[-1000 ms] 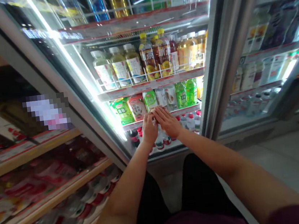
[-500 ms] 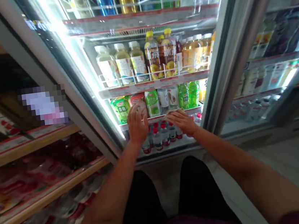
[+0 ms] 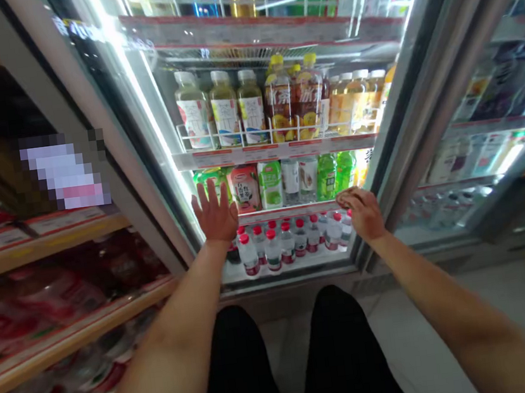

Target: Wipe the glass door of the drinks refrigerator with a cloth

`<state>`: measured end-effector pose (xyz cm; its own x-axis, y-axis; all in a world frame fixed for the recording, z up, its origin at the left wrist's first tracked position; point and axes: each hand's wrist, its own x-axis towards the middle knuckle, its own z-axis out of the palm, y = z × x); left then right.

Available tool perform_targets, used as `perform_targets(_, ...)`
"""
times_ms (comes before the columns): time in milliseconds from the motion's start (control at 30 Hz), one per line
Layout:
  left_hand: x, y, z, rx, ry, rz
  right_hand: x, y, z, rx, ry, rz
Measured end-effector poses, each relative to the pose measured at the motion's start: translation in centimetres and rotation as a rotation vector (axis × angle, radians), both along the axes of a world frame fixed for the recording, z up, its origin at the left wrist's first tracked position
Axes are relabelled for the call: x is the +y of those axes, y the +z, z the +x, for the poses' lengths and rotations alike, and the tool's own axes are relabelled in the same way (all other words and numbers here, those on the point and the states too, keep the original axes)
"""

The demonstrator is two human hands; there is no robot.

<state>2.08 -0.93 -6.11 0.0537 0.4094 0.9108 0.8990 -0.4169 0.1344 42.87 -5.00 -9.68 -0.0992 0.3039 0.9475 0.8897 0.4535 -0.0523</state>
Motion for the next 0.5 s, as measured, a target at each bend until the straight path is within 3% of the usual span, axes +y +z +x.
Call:
perform_targets(133,0.1,-0.2,0.0,-0.018,-0.005,-0.009,1.1,1.8,1.5,0.157,-0.14,0.164)
perform_targets(200,0.1,-0.2,0.0,-0.013,0.002,-0.007,1.0,0.5,1.0,0.214,-0.183,0.168)
perform_targets(300,0.2,-0.4,-0.1,-0.004,0.006,0.02,0.1,-3.2,-0.4,0.216,-0.162,0.083)
perform_targets(367,0.4,-0.6,-0.2,0.01,0.005,0.04,-0.3,-4.4,-0.9,0.21,-0.14,0.054)
perform_targets(433,0.5,-0.7,-0.3,0.036,0.013,0.066,-0.1,-3.4,-0.7,0.231,-0.135,0.071)
perform_targets(500,0.4,-0.7,-0.3,0.05,0.021,0.08,0.6,-1.0,-0.4,0.281,-0.137,0.117)
